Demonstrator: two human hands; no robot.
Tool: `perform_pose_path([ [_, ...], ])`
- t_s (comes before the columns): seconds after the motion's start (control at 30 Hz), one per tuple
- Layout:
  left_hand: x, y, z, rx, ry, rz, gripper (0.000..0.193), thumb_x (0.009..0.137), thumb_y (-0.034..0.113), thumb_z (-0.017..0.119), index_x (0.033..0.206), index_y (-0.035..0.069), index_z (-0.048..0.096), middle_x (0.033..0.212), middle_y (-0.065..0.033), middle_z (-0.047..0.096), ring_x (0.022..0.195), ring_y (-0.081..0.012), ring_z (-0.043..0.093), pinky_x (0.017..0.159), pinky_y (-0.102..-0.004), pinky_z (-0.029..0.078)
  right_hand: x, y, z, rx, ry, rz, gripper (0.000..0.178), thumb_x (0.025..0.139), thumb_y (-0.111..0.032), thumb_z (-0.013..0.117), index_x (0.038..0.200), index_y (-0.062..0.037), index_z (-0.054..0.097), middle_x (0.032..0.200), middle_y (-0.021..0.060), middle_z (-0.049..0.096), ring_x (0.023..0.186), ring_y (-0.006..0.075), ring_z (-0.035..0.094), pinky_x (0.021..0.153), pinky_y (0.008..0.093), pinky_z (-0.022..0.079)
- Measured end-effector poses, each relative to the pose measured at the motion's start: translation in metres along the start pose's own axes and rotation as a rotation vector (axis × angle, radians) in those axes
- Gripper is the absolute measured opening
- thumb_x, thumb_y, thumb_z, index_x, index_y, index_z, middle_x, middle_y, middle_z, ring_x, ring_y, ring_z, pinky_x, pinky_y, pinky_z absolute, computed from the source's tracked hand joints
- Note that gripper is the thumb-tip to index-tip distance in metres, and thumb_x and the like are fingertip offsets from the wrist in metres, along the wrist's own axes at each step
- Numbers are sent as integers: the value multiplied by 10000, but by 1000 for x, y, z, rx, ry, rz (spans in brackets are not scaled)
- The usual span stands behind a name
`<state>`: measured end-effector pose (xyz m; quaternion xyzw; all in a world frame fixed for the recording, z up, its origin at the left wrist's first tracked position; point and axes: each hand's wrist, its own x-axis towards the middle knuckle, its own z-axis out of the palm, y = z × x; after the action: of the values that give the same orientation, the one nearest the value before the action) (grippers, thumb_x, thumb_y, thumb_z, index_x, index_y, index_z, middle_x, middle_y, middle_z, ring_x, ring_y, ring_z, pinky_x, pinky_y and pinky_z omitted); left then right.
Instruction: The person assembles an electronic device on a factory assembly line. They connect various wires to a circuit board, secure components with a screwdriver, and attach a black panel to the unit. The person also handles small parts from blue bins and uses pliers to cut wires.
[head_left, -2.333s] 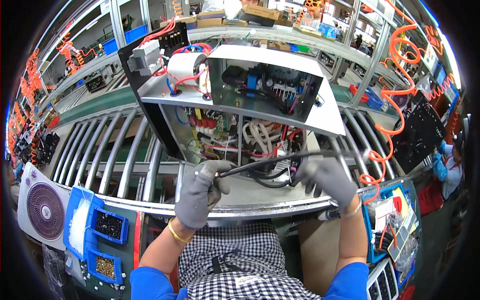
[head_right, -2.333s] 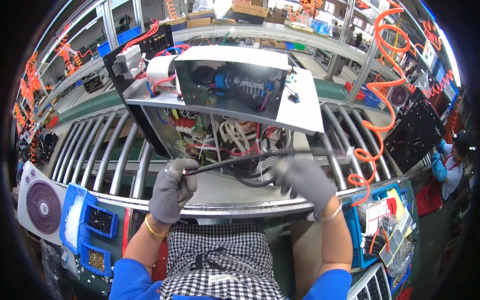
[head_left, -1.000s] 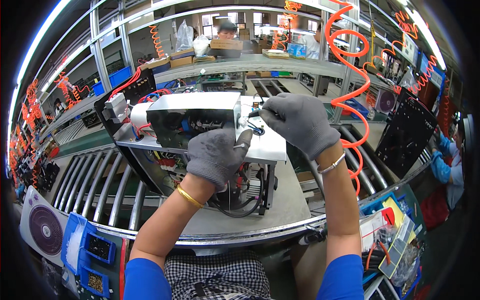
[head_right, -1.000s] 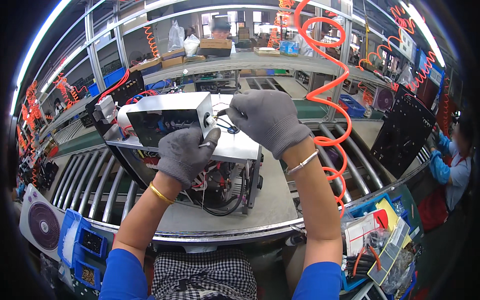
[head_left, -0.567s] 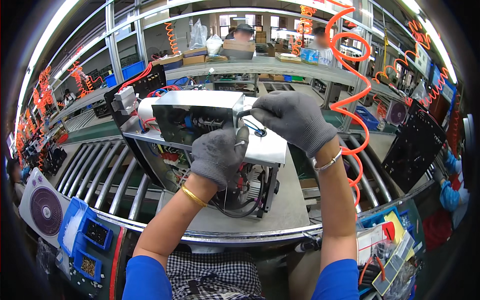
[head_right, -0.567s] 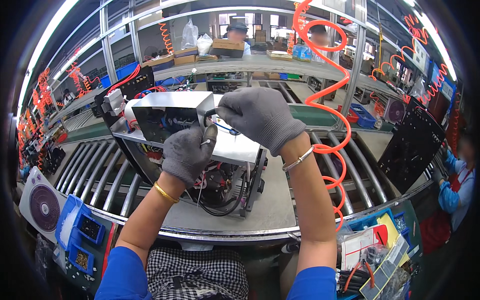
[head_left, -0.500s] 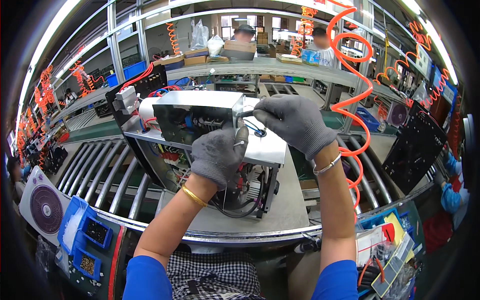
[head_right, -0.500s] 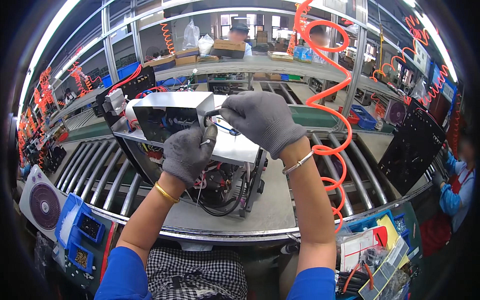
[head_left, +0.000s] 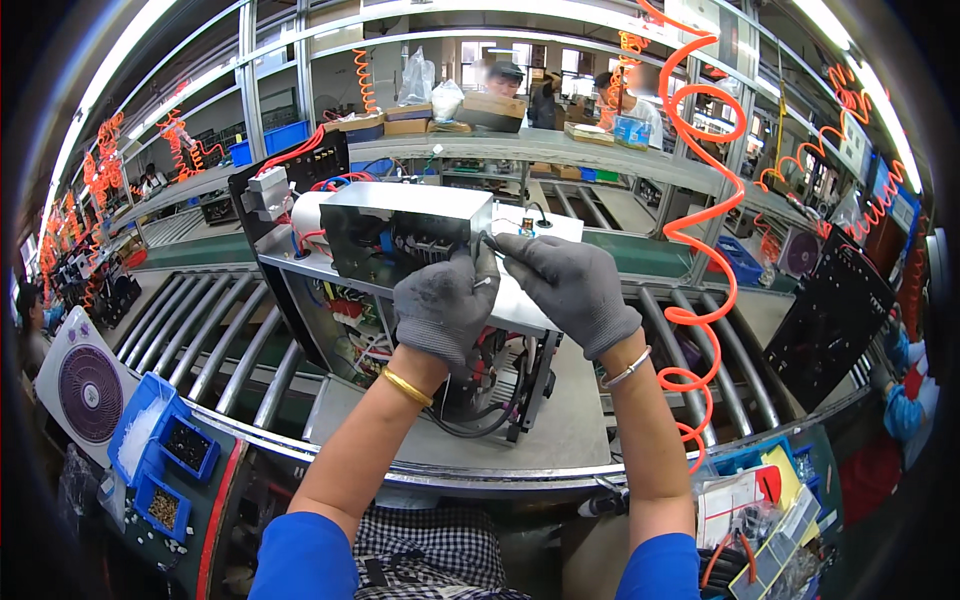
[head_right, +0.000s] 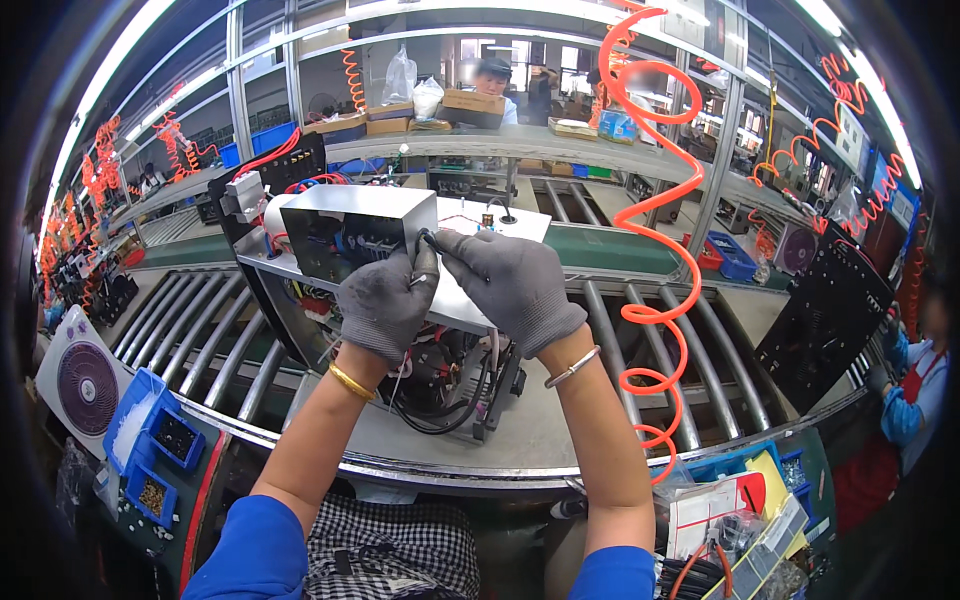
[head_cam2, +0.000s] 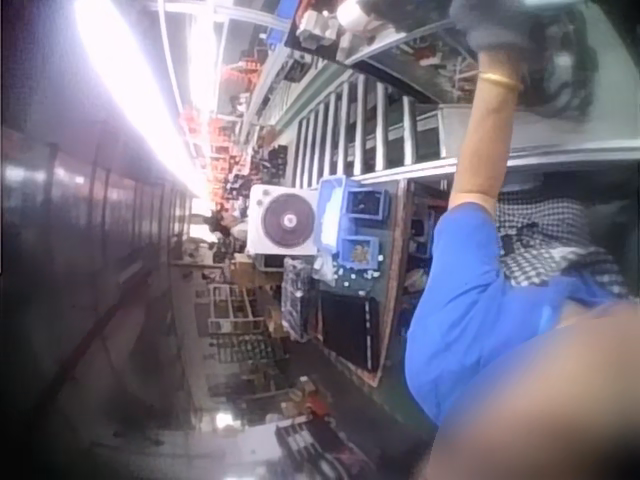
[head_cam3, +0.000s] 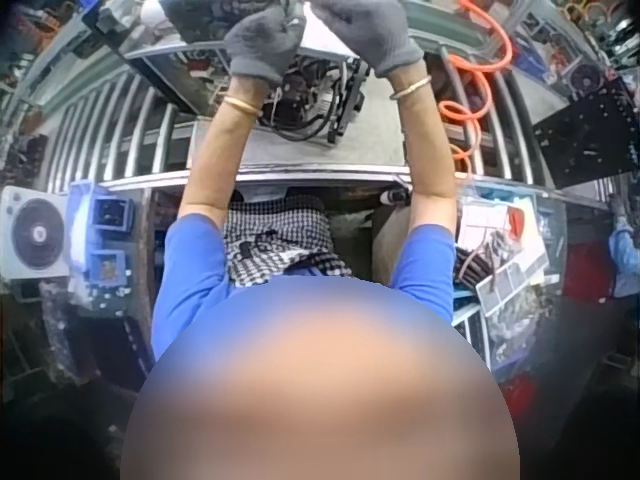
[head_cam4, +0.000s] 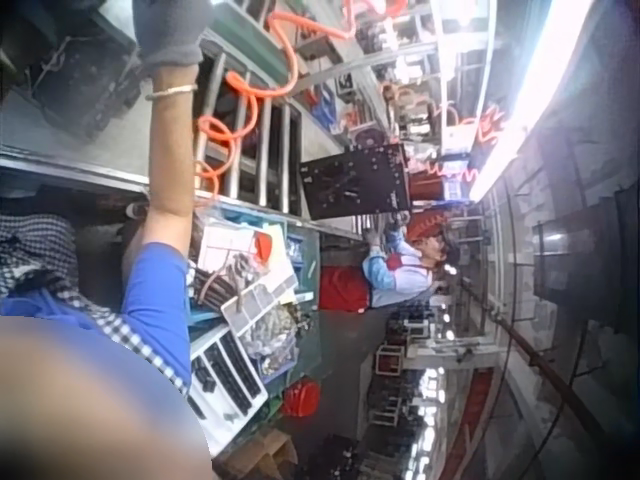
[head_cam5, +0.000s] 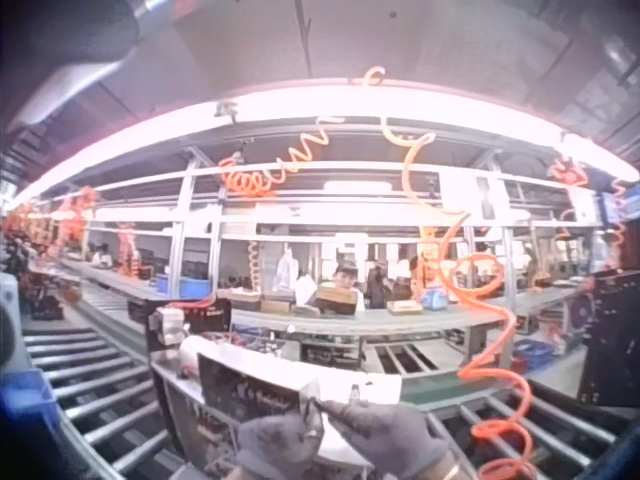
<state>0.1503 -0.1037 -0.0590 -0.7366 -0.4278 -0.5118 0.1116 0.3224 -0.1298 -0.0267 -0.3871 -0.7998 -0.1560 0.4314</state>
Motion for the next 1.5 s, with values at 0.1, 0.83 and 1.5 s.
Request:
perform_pose_path([
  [0.1, -1, 3, 0, 9, 41, -14, 390, 960, 354, 564, 721, 58, 647, 630, -188, 616, 611, -382, 636, 539, -472, 472, -3, -1, 7, 14, 112, 0, 269, 904, -240, 659, 1166, -193, 697, 869, 95, 690, 716, 289, 674, 594, 367, 526],
  [0.83, -17, -10, -21, -491, -26, -29, 290, 920, 239, 583, 1117, 27, 609, 885, -226, 683, 813, -389, 680, 714, -454, 536, 4, -12, 16, -31, 125, 176, 176, 881, -268, 688, 1029, -174, 705, 894, 69, 708, 785, 285, 693, 617, 380, 536],
  [1.5, 22, -95, 14, -209, -140, 382, 424, 918, 148, 587, 1306, -19, 552, 1331, -185, 578, 1214, -294, 570, 999, -357, 447, 21, -11, 31, -151, 29, 430, 193, 792, -317, 673, 898, -191, 774, 878, 83, 730, 853, 279, 702, 752, 389, 546],
])
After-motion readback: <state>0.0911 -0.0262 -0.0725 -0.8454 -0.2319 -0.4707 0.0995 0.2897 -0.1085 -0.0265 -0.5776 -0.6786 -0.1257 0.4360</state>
